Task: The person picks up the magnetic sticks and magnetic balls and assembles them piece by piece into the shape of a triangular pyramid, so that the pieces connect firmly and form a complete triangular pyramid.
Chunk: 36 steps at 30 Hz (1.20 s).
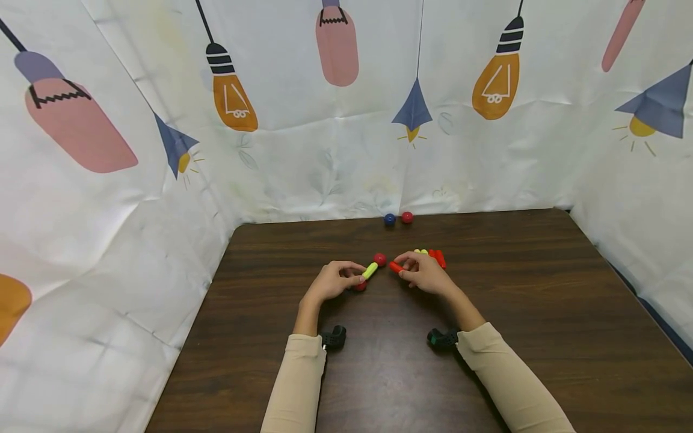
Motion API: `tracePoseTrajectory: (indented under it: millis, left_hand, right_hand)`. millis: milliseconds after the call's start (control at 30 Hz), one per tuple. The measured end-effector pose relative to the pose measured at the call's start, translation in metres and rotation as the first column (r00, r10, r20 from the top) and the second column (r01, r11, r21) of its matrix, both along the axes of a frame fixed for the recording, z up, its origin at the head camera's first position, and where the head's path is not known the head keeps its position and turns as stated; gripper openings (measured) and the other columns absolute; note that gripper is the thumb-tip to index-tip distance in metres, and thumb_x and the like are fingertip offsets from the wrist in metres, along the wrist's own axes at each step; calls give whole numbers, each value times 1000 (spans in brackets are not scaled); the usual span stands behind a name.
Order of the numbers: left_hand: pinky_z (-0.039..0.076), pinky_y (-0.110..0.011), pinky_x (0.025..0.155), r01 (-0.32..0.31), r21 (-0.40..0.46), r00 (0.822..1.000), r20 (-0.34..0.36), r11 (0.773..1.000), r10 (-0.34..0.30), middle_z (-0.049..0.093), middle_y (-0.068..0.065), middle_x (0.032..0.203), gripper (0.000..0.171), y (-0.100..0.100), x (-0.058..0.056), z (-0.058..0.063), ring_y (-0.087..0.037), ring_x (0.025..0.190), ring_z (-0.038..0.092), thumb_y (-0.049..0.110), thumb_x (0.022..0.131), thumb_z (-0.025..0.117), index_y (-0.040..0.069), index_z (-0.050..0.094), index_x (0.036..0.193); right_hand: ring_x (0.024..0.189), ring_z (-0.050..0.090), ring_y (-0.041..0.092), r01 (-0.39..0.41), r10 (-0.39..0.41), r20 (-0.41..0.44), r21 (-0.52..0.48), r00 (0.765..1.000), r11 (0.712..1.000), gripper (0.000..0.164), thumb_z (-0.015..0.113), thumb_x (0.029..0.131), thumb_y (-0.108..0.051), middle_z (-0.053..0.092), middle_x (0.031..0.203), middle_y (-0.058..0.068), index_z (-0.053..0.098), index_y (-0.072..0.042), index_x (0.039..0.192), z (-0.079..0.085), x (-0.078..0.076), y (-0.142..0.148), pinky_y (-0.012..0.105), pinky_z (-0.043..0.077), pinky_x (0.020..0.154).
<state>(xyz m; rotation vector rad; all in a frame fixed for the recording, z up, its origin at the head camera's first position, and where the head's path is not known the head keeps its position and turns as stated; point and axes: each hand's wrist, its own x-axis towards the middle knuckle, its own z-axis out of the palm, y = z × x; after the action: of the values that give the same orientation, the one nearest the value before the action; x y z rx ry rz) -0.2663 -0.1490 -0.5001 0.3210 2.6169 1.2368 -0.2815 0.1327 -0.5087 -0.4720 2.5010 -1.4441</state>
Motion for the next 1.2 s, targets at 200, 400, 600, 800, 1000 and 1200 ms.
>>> tracePoseTrajectory:
  millis: [200,400,600,800,1000,1200]
  left_hand:
    - [44,-30,65,7,5,1000,-1,1000,-7,68,-1,87,25,-2,0,0,-16,72,57,33,92,77,27,78,116]
    - [45,-30,66,13,-7,1000,-2,1000,-13,68,-1,88,25,-2,0,0,-16,75,58,33,92,77,26,78,116]
    - [45,-30,66,30,-6,1000,6,1000,-30,68,-1,92,27,-3,1,1,-17,77,57,34,93,77,26,77,118]
    - [44,-31,66,42,-3,999,11,999,-42,67,-2,91,27,-3,2,2,-18,76,56,34,92,77,25,77,118]
    - [45,-30,66,30,-7,999,25,1000,-30,68,-1,89,27,-2,1,1,-17,76,58,33,91,79,27,77,116]
    - [45,-29,64,31,-5,999,29,999,-31,69,-1,87,29,-2,0,1,-17,73,58,34,90,80,26,76,118]
  right_hand:
    - [63,62,17,9,-9,0,-2,1000,1000,27,70,94,-4,63,89,10,68,-4,121,-2,0,-8,33,59,61]
    - [64,62,18,17,-17,22,-2,1000,1000,27,69,94,-4,62,89,10,68,-5,121,-4,0,-13,33,59,61]
    - [63,62,18,30,-30,35,5,999,1000,26,69,95,-5,62,88,10,67,-5,121,-5,-1,-16,33,59,62]
    - [63,62,18,43,-43,41,20,998,999,26,69,95,-5,62,88,10,67,-5,121,-5,-1,-18,32,59,62]
    - [65,63,18,37,-37,53,7,998,999,26,69,95,-4,62,89,11,67,-4,120,-3,-1,-19,32,59,63]
    - [66,64,18,27,-27,54,13,998,1000,26,69,95,-4,63,91,11,67,-4,121,-3,-2,-20,32,59,64]
